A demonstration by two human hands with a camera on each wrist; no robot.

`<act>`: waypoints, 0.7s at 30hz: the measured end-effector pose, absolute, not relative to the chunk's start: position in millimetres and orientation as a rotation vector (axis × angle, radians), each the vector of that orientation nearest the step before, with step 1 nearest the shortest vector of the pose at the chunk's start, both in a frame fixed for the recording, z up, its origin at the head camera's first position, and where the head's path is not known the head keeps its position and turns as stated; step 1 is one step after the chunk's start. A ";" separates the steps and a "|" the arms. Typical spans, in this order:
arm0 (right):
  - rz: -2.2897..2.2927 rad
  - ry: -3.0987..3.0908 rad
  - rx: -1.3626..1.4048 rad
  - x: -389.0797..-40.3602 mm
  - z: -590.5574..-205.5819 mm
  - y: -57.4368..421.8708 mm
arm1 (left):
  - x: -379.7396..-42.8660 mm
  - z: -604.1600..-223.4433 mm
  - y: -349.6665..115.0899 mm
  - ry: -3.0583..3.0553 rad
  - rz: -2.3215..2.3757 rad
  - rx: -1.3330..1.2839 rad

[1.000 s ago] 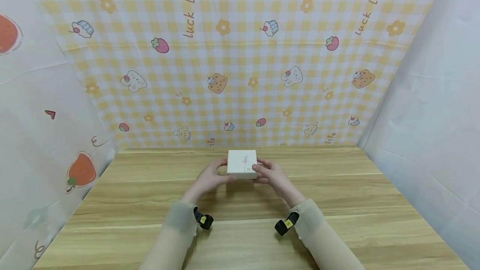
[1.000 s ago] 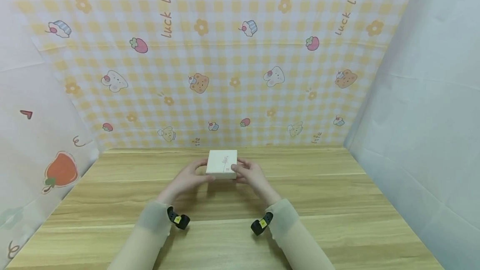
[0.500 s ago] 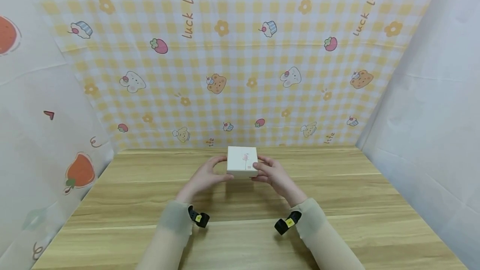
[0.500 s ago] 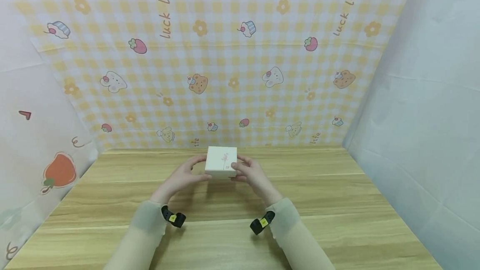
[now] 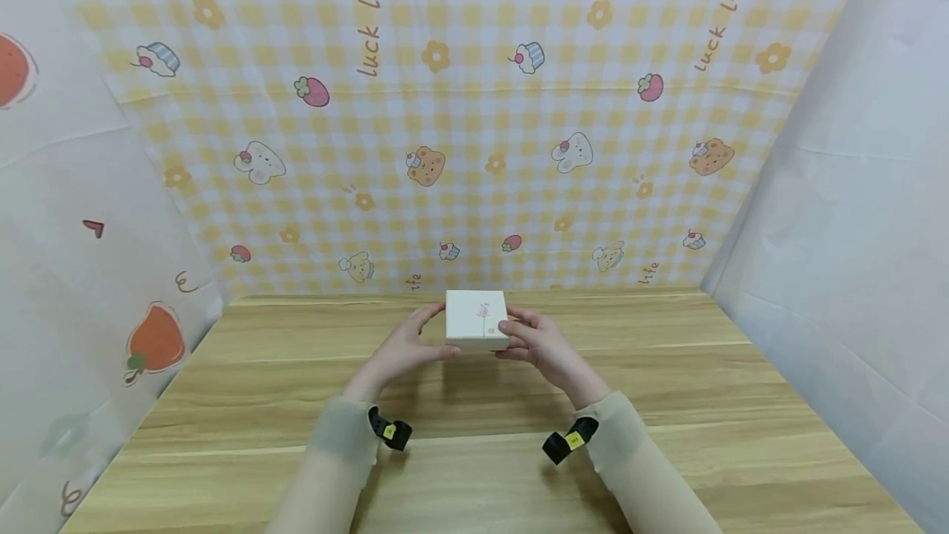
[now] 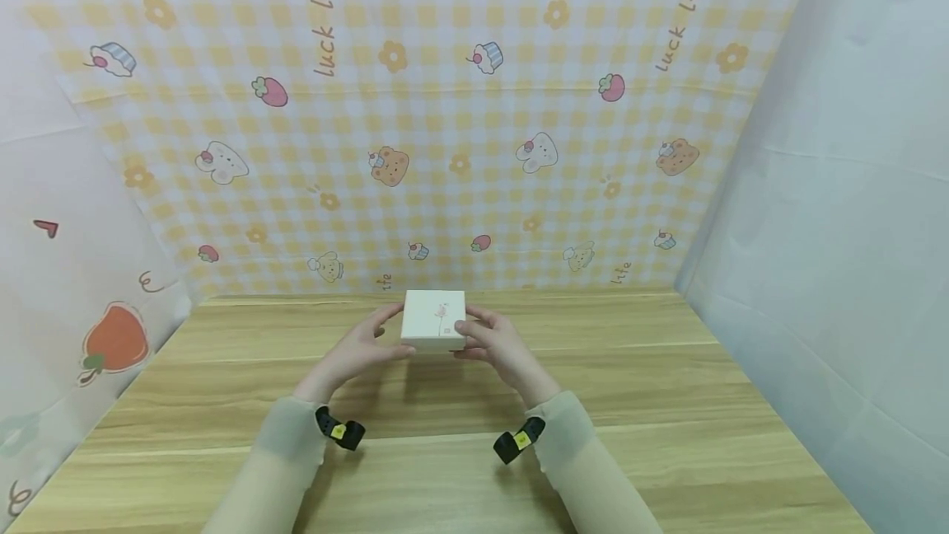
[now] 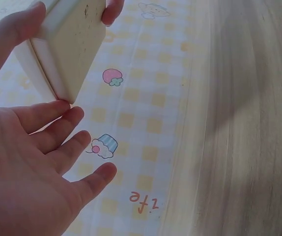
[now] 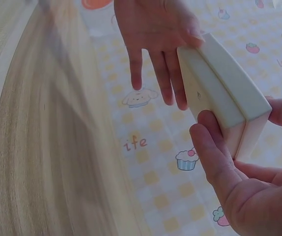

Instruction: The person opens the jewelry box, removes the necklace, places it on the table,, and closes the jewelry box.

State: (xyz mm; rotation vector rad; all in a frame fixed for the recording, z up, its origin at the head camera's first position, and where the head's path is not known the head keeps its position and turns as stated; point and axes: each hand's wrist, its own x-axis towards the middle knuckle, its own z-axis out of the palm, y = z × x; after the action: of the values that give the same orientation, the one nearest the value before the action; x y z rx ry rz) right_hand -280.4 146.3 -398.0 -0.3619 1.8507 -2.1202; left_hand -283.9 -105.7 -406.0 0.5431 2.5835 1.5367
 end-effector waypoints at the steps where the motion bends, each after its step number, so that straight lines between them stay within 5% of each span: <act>1: -2.118 1.849 -0.366 -280.3 -397.7 146.5 | -284.2 -406.1 -105.8 2.575 1.540 0.547; 21: -2.080 1.847 -0.426 -275.3 -389.9 146.8 | -286.5 -407.6 -108.3 2.419 1.618 0.573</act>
State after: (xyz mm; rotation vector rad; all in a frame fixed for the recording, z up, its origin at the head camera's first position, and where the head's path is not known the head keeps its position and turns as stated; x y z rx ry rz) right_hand -275.3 146.8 -389.9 -0.4264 1.8468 -2.0801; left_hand -286.5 -108.3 -407.6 0.5731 2.4193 1.6175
